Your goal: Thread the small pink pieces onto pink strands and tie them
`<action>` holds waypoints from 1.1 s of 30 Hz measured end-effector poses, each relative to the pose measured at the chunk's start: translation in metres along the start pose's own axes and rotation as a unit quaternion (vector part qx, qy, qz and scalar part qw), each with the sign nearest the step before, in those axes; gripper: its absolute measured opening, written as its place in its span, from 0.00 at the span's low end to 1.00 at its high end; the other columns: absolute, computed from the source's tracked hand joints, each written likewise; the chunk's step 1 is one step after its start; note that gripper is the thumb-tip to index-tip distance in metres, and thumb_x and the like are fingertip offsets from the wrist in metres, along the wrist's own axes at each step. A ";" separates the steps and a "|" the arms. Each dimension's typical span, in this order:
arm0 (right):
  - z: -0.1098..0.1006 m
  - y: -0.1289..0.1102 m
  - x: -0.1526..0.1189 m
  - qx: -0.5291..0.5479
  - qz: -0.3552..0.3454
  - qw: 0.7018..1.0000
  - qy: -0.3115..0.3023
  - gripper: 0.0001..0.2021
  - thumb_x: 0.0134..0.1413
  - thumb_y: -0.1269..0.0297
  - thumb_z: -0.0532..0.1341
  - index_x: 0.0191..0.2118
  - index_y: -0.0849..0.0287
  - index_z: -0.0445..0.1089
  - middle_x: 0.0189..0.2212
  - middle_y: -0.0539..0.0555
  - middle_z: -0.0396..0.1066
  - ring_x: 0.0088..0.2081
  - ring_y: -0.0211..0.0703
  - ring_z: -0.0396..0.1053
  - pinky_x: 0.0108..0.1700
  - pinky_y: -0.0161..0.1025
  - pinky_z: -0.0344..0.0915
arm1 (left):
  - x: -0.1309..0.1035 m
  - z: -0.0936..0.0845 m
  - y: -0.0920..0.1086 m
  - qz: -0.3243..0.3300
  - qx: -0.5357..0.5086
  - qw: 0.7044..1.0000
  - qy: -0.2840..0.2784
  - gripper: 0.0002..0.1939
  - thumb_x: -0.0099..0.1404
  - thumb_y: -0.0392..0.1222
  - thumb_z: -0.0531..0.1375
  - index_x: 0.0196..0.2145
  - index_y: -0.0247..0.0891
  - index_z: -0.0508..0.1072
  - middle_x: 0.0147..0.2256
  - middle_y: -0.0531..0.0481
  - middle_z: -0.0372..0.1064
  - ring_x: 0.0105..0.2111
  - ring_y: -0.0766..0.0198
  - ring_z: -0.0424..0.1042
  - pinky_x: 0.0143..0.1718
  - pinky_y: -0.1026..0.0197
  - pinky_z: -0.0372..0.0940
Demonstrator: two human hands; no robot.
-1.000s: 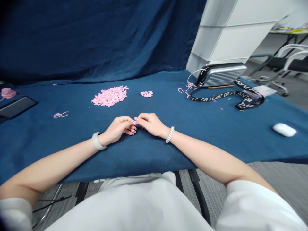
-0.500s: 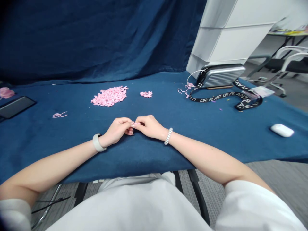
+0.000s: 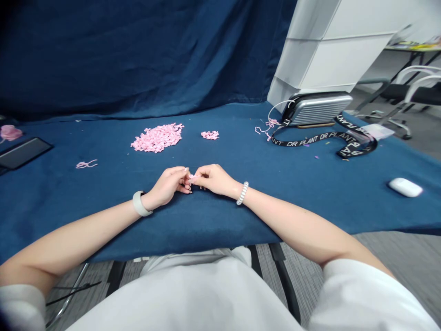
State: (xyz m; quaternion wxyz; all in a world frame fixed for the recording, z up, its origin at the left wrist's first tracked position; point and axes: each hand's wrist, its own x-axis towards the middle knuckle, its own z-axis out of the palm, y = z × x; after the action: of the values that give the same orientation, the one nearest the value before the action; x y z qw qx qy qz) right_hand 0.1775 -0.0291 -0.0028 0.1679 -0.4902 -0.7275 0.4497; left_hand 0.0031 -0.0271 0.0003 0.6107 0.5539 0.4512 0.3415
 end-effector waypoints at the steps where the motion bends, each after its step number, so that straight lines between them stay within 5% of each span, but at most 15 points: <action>1: 0.000 0.000 0.000 0.002 -0.001 1.000 -0.002 0.40 0.39 0.32 0.47 0.38 0.71 0.64 0.29 0.51 0.64 0.24 0.07 0.52 0.29 0.12 0.48 | 0.000 0.000 0.000 0.001 0.001 1.000 -0.002 0.17 0.62 0.50 0.55 0.28 0.30 0.65 0.22 0.51 0.62 0.22 0.70 0.67 0.25 0.65 0.67; 15: -0.005 -0.003 0.000 0.046 0.006 0.999 0.011 0.41 0.41 0.31 0.43 0.39 0.72 0.62 0.28 0.52 0.63 0.24 0.09 0.55 0.29 0.13 0.54 | -0.002 0.003 0.002 -0.004 0.024 1.000 0.009 0.10 0.58 0.41 0.58 0.27 0.30 0.65 0.21 0.52 0.62 0.21 0.71 0.67 0.24 0.68 0.66; 24: -0.004 0.000 0.003 0.088 0.000 0.996 0.025 0.36 0.43 0.35 0.47 0.36 0.72 0.60 0.25 0.50 0.61 0.23 0.10 0.54 0.28 0.13 0.54 | 0.001 0.000 0.001 -0.013 -0.011 1.000 -0.007 0.18 0.61 0.51 0.57 0.31 0.29 0.67 0.25 0.49 0.64 0.25 0.68 0.68 0.25 0.65 0.68; 33: -0.004 -0.002 0.002 0.090 0.005 0.995 0.033 0.37 0.44 0.35 0.44 0.38 0.72 0.60 0.28 0.51 0.63 0.24 0.09 0.56 0.30 0.14 0.57 | -0.001 0.003 0.002 -0.011 0.013 1.000 0.017 0.11 0.60 0.43 0.58 0.28 0.30 0.64 0.22 0.52 0.62 0.22 0.71 0.67 0.25 0.68 0.67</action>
State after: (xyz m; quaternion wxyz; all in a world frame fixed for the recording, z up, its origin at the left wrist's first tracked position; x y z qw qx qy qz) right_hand 0.1780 -0.0258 0.0001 0.2328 -0.4912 -0.6759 0.4976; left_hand 0.0052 -0.0291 0.0020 0.5994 0.5510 0.4722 0.3379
